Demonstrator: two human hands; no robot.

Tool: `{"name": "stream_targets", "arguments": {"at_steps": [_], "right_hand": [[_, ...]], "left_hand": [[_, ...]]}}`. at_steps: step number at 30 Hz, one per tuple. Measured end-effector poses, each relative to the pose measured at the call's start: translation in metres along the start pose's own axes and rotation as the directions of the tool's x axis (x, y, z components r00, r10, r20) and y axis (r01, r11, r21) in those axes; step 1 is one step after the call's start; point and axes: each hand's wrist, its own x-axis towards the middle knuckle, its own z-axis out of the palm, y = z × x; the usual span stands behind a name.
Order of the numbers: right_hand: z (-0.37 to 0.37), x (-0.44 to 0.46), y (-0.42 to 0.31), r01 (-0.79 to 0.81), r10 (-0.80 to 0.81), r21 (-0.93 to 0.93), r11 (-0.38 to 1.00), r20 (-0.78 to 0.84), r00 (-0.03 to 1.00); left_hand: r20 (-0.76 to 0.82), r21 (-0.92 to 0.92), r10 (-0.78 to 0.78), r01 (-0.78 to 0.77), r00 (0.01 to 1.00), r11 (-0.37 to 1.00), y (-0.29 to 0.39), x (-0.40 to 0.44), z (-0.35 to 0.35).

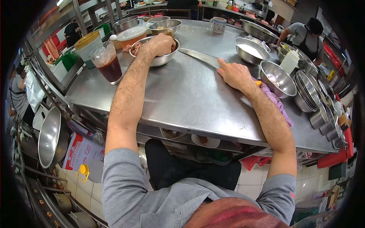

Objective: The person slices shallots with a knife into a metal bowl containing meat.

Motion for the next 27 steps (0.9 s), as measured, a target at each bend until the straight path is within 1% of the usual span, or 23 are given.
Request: {"name": "stream_targets", "arguments": {"at_steps": [2,3,4,6,7,8,9,10,11,13,14,15,16,17,19,20,21,24,25,26,27], "right_hand": [[0.0,0.0,0.0,-0.002,0.002,-0.007,1.0,-0.016,1.0],[0.001,0.0,0.001,0.002,-0.002,-0.01,1.0,-0.024,1.0],[0.002,0.0,0.001,-0.002,0.002,-0.007,1.0,-0.021,1.0],[0.001,-0.002,0.001,-0.012,0.011,-0.01,1.0,-0.021,1.0],[0.001,-0.002,0.0,-0.014,0.013,-0.011,1.0,-0.02,1.0],[0.001,-0.002,0.0,-0.015,0.015,-0.012,1.0,-0.023,1.0],[0.001,-0.002,0.0,-0.016,0.015,-0.014,1.0,-0.027,1.0],[0.001,-0.002,0.0,-0.014,0.013,-0.015,1.0,-0.028,1.0],[0.002,-0.002,0.0,-0.016,0.016,-0.016,1.0,-0.019,1.0],[0.001,-0.001,0.001,-0.016,0.016,-0.012,1.0,-0.013,1.0],[0.001,-0.001,0.001,-0.016,0.016,-0.005,1.0,-0.01,1.0],[0.001,-0.001,0.001,-0.016,0.016,0.003,1.0,-0.007,1.0],[0.001,-0.001,0.0,-0.018,0.018,0.005,1.0,-0.008,1.0],[0.001,0.0,0.0,-0.019,0.019,0.017,1.0,-0.009,1.0],[0.001,-0.001,0.002,-0.02,0.02,0.042,0.999,-0.013,1.0],[0.002,0.0,0.004,-0.024,0.025,0.053,0.998,-0.02,0.999],[0.0,0.0,0.005,-0.04,0.041,0.083,0.996,-0.001,0.999],[-0.01,-0.005,0.005,-0.073,0.076,0.146,0.987,-0.016,0.997],[-0.015,-0.007,0.005,-0.077,0.083,0.177,0.981,-0.025,0.996],[-0.018,-0.006,0.006,-0.099,0.102,0.19,0.977,-0.009,0.995],[-0.016,-0.002,0.01,-0.116,0.121,0.235,0.965,-0.004,0.993]], "left_hand": [[0.022,-0.056,0.04,-0.039,0.999,0.998,0.005,-0.004,-0.004],[0.074,-0.061,0.004,0.001,0.997,0.998,0.01,-0.004,-0.008],[0.079,-0.061,0.007,-0.002,0.997,0.998,0.01,-0.004,-0.008],[0.057,-0.158,0.082,-0.072,0.995,0.985,0.01,-0.005,-0.01],[0.057,-0.159,0.084,-0.074,0.995,0.985,0.009,-0.008,-0.009],[-0.188,-0.188,0.14,-0.175,0.972,0.967,0.007,-0.011,-0.007],[-0.424,-0.19,0.177,-0.278,0.888,0.942,0.004,-0.014,-0.007],[-0.426,-0.189,0.175,-0.277,0.888,0.942,-0.002,-0.016,-0.011],[-0.474,-0.231,0.022,-0.148,0.88,0.962,-0.01,-0.016,-0.018],[-0.521,-0.337,-0.292,0.121,0.802,0.934,-0.017,-0.016,-0.026],[-0.521,-0.334,-0.291,0.122,0.803,0.935,-0.021,-0.016,-0.025],[-0.393,-0.262,-0.34,0.251,0.854,0.932,-0.031,-0.014,-0.018],[-0.263,-0.17,-0.396,0.362,0.879,0.916,-0.038,-0.014,-0.012],[-0.264,-0.167,-0.39,0.356,0.882,0.919,-0.044,-0.012,-0.005],[-0.095,-0.021,-0.284,0.284,0.954,0.959,-0.041,-0.005,0.0],[-0.142,-0.079,-0.211,0.202,0.967,0.976,-0.039,-0.009,-0.001],[-0.13,-0.088,-0.148,0.137,0.98,0.987,-0.035,-0.009,-0.005],[-0.132,-0.17,-0.082,0.059,0.988,0.984,-0.042,-0.004,0.003],[-0.128,-0.232,-0.049,0.018,0.99,0.972,-0.042,-0.005,0.002],[-0.132,-0.429,-0.088,0.023,0.987,0.903,-0.042,-0.007,0.003],[-0.195,-0.423,-0.122,0.029,0.973,0.906,-0.046,-0.008,0.004]]}}
